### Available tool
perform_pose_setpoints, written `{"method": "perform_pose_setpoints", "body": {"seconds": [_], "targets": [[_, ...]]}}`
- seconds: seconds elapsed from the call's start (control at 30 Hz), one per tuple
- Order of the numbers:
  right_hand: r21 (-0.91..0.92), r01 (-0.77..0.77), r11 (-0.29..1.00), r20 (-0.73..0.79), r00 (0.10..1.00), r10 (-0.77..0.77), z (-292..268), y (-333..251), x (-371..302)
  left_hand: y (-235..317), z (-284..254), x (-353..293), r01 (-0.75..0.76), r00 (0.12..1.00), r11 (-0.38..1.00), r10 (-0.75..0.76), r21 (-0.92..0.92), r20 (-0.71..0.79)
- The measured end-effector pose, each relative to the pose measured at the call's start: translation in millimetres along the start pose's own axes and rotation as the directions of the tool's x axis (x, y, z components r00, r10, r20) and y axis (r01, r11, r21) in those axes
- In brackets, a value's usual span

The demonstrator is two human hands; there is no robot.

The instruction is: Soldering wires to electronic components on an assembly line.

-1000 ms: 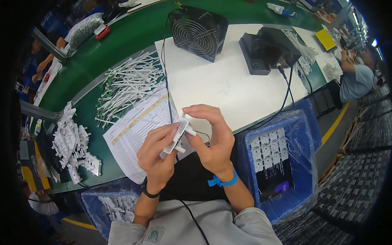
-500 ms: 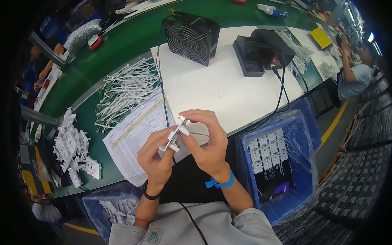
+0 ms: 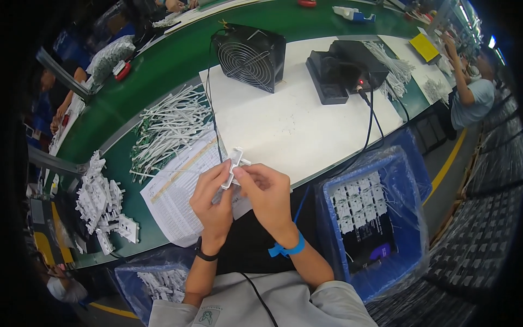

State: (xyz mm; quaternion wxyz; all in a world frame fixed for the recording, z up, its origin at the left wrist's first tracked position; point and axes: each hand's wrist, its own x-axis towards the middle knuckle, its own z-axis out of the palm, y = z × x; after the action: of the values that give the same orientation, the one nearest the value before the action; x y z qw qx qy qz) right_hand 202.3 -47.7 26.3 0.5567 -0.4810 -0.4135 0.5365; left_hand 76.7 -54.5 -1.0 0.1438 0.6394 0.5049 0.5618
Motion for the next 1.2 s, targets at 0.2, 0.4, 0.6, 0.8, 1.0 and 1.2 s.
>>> {"method": "perform_pose_setpoints", "body": {"seconds": [0.2, 0.4, 0.6, 0.8, 1.0, 1.2], "targets": [[0.157, -0.271, 0.95, 0.258, 0.94, 0.225, -18.0, -8.9, 7.2, 1.5, -4.2, 3.6, -0.128, 0.992, 0.988, 0.127, 0.087, 0.014], [0.37, -0.372, 0.851, 0.282, 0.918, 0.279, -14.1, -5.0, 1.3, 6.5, -5.9, 6.8, -0.127, 0.992, 0.985, 0.126, 0.113, 0.018], [0.451, -0.301, 0.84, 0.175, 0.953, 0.248, -10.2, 3.9, -6.0, 9.6, 1.6, 0.9, 0.206, 0.973, 0.965, -0.219, -0.165, -0.067], [0.212, 0.048, 0.976, -0.144, 0.989, -0.017, -17.8, -4.6, -3.2, 2.7, -12.8, 6.4, 0.498, 0.827, 0.674, -0.558, -0.546, 0.065], [-0.743, 0.256, 0.619, 0.016, 0.931, -0.366, -41.6, -3.7, 31.5, 21.6, -18.1, 16.1, 0.567, 0.761, 0.541, -0.633, -0.622, 0.143], [-0.732, 0.294, 0.615, 0.042, 0.92, -0.39, -31.9, -20.5, 34.8, 18.4, -20.6, 8.5, 0.535, 0.798, 0.587, -0.587, -0.608, 0.135]]}}
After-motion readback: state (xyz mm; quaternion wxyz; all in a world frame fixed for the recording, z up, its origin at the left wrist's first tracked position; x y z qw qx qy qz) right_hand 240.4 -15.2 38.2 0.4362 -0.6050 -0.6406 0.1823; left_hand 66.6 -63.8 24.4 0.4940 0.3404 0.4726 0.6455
